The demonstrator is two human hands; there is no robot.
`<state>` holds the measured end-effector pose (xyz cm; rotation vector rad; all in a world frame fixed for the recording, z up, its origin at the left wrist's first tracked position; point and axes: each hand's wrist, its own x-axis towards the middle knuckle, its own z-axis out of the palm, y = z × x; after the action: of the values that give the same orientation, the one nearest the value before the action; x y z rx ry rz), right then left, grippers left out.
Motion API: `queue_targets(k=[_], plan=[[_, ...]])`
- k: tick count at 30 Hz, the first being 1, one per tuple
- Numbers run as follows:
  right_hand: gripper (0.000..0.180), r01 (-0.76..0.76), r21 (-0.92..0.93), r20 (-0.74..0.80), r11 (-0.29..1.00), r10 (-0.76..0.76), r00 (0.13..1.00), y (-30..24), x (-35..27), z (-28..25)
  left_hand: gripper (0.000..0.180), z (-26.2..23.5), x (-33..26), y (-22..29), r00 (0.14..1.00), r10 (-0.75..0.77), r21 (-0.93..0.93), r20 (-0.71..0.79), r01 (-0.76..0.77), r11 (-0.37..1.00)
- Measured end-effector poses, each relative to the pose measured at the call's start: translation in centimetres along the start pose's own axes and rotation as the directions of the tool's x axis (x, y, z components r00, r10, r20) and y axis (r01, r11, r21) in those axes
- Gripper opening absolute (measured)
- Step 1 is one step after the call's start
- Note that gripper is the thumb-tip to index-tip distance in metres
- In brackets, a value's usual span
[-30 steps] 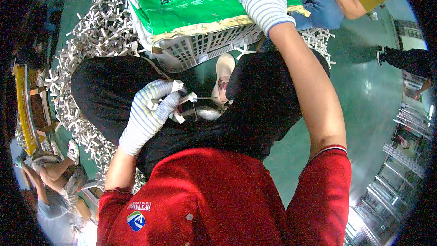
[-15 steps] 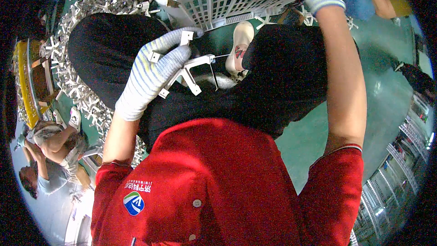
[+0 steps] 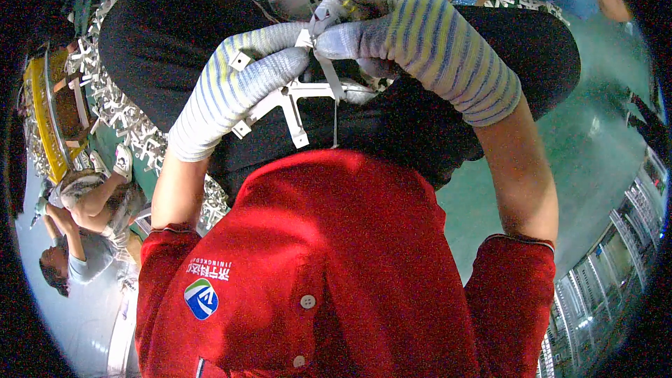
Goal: The person assembles plastic fixtures by attaching metal components and wires to plastic frames using a screwdriver, then sets each assembled fixture aside to start another.
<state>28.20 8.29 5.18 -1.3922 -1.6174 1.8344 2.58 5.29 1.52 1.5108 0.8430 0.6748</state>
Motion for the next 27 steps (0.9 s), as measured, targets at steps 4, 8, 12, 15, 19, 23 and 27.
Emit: queue_targets(k=[4,8,12,15,19,23,27], plan=[[0.026,-0.019,0.087,0.061,0.996,0.014,0.998,-0.1,-0.1,0.7,0.027,0.6,-0.6,1.4,0.968,-0.248,-0.116,-0.032,0.243,0.963],[0.023,-0.041,-0.002,0.053,0.999,0.041,0.998,-0.7,-0.3,1.0,0.027,0.6,-1.2,1.1,0.986,-0.157,-0.069,-0.049,0.153,0.986],[0.021,-0.093,0.051,0.055,0.994,0.09,0.994,-0.5,-0.6,1.5,0.026,0.6,-1.6,1.8,0.978,-0.202,-0.102,-0.047,0.196,0.975],[0.025,-0.011,0.07,-0.021,0.998,0.013,1.0,0.1,-0.9,2.2,0.027,0.6,-1.7,1.4,0.976,-0.211,-0.084,-0.048,0.206,0.975],[0.021,0.005,-0.021,0.025,1.0,-0.005,1.0,-0.3,-0.7,2.0,0.028,0.3,-1.9,1.2,0.972,-0.236,-0.087,-0.013,0.234,0.968],[0.02,0.064,0.006,0.077,0.998,-0.065,0.995,0.4,-0.8,2.2,0.028,0.1,-2.1,1.0,0.966,-0.259,-0.081,0.009,0.259,0.963],[0.021,0.019,-0.007,0.04,1.0,-0.018,0.999,0.6,-0.9,2.5,0.027,0.0,-2.1,0.6,0.988,-0.15,-0.027,0.038,0.151,0.988]])
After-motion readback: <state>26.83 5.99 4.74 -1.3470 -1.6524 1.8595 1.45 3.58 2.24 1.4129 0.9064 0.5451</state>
